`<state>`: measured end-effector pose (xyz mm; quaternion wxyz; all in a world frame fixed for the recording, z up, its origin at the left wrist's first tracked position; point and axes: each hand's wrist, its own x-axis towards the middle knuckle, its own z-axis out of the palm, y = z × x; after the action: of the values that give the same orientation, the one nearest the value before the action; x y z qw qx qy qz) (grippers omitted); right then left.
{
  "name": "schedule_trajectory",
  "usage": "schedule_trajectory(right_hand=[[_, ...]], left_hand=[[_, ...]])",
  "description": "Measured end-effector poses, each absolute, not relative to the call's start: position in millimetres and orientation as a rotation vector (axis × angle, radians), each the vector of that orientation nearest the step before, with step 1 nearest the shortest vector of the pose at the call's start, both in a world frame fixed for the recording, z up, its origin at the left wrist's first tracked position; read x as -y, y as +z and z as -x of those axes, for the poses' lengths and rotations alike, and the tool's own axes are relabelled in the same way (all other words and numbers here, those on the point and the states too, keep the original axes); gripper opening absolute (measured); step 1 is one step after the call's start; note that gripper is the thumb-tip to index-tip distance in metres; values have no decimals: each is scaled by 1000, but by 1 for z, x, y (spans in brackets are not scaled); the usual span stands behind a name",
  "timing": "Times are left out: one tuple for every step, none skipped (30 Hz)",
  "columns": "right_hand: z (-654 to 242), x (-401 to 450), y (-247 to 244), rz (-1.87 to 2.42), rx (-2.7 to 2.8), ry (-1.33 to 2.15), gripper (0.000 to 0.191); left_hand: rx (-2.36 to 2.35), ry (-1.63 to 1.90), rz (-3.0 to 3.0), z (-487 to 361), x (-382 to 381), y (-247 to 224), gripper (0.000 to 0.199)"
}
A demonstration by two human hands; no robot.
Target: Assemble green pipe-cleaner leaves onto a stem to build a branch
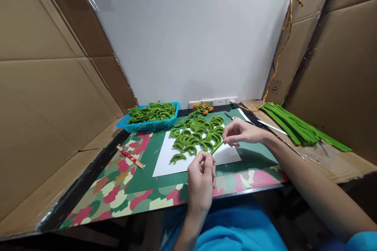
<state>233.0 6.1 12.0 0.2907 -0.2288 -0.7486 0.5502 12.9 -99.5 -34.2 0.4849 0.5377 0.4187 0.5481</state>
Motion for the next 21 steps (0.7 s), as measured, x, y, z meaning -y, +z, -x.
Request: schedule_trajectory(right_hand=[[-233, -6, 11, 611, 1989, 1465, 37], [-233, -6, 11, 612, 1981, 1463, 37], [-232, -6, 11, 613, 1978, 1462, 37], [-232, -5, 11, 614, 1978, 1465, 38], [-232, -5, 11, 617, 1984, 1470, 38], [-232, -4, 11, 619, 1993, 1477, 38], [-232, -4, 11, 622, 2005, 1485, 38], [-232, -3, 11, 625, 2015, 1491, 38], [-232, -2, 11, 627, 2019, 1494, 38], [-232, -2, 10, 629, 2016, 1491, 38], [-231, -2, 10, 629, 2005, 1483, 38], [-230, -2, 10, 627, 1989, 1474, 38], [-230, -2, 9, 622, 1972, 1466, 39], [-229, -2, 8, 614, 1955, 1460, 40], [-227, -2, 7, 602, 1941, 1460, 41], [-226, -2, 6, 588, 1929, 1466, 42], [-225, -2, 5, 572, 1920, 1476, 43], [-223, -3, 3, 557, 1909, 1490, 44], [-222, -3, 1, 542, 1897, 1504, 46], [-221, -3, -1, 529, 1885, 1519, 47], [-220, -3, -2, 518, 1874, 1532, 48]], left_hand=[[-1020, 1330, -1309, -13, 100, -34, 42], [-1017, 1323, -1304, -13, 100, -34, 43], [-1011, 1312, -1298, -13, 100, -34, 44], [-1006, 1298, -1294, -12, 101, -34, 45], [-1002, 1284, -1293, -12, 101, -34, 46], [-999, 1275, -1295, -12, 101, -34, 46], [-998, 1268, -1305, -12, 101, -34, 46], [-998, 1265, -1322, -12, 101, -35, 46], [-1001, 1262, -1344, -12, 101, -35, 46], [-1007, 1255, -1369, -12, 101, -36, 46], [-1012, 1243, -1394, -12, 101, -36, 46], [-1015, 1226, -1416, -13, 102, -37, 46], [-1013, 1208, -1429, -13, 103, -37, 45], [-1002, 1192, -1436, -13, 104, -37, 45], [-982, 1175, -1443, -13, 105, -36, 44], [-956, 1158, -1457, -13, 107, -35, 44], [-931, 1142, -1481, -13, 108, -34, 43], [-909, 1125, -1511, -12, 109, -33, 43], [-892, 1108, -1544, -12, 111, -32, 42], [-880, 1091, -1572, -12, 112, -31, 42], [-874, 1078, -1595, -12, 112, -31, 41]])
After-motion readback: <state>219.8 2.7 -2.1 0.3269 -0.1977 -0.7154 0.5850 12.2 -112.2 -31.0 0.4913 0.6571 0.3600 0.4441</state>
